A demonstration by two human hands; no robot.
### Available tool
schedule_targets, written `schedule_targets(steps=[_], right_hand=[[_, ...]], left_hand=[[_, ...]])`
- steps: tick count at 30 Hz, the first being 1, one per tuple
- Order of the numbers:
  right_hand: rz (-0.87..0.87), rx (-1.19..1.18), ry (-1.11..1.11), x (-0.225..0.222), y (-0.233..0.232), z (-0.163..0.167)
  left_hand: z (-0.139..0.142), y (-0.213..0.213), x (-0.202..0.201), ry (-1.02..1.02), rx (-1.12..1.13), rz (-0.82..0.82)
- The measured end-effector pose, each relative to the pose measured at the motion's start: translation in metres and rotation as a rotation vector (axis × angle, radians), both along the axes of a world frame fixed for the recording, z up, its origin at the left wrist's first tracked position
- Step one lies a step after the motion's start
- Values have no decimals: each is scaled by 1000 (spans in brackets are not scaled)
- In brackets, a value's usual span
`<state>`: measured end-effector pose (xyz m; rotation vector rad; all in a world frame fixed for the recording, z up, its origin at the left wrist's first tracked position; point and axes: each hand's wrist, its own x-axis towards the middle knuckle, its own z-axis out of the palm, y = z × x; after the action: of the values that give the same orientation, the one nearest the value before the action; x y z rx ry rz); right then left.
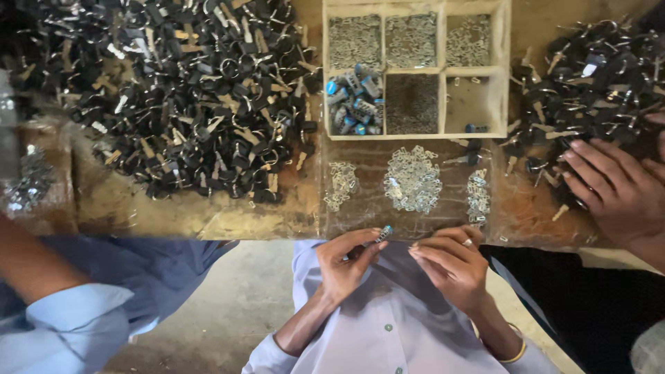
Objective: The person sits at a workbench covered with piles of keychains and picks small metal and blue plastic components from a compartment tray. They thread the components onto a key ring by hand, press them into place, and set the finished keychain on the table, repeating the assembly cycle.
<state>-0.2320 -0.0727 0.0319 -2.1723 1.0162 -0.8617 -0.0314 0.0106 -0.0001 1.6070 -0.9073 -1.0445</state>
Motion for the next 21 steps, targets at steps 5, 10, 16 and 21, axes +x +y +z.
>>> schedule_targets(steps=[5,10,16,21], right_hand=[[-3,110,-22,25,-5,11],[-110,124,-49,41,-6,13],[-41,3,118,39,-3,15],[0,-20,211,27,-12,15]], left_hand=[[-2,-1,-3,-43,-58,-20],[-4,-1,-3,-207,-241,-56],[-4,0,0,-266,-246,-105],[-4,1,0,-265,-249,-82]])
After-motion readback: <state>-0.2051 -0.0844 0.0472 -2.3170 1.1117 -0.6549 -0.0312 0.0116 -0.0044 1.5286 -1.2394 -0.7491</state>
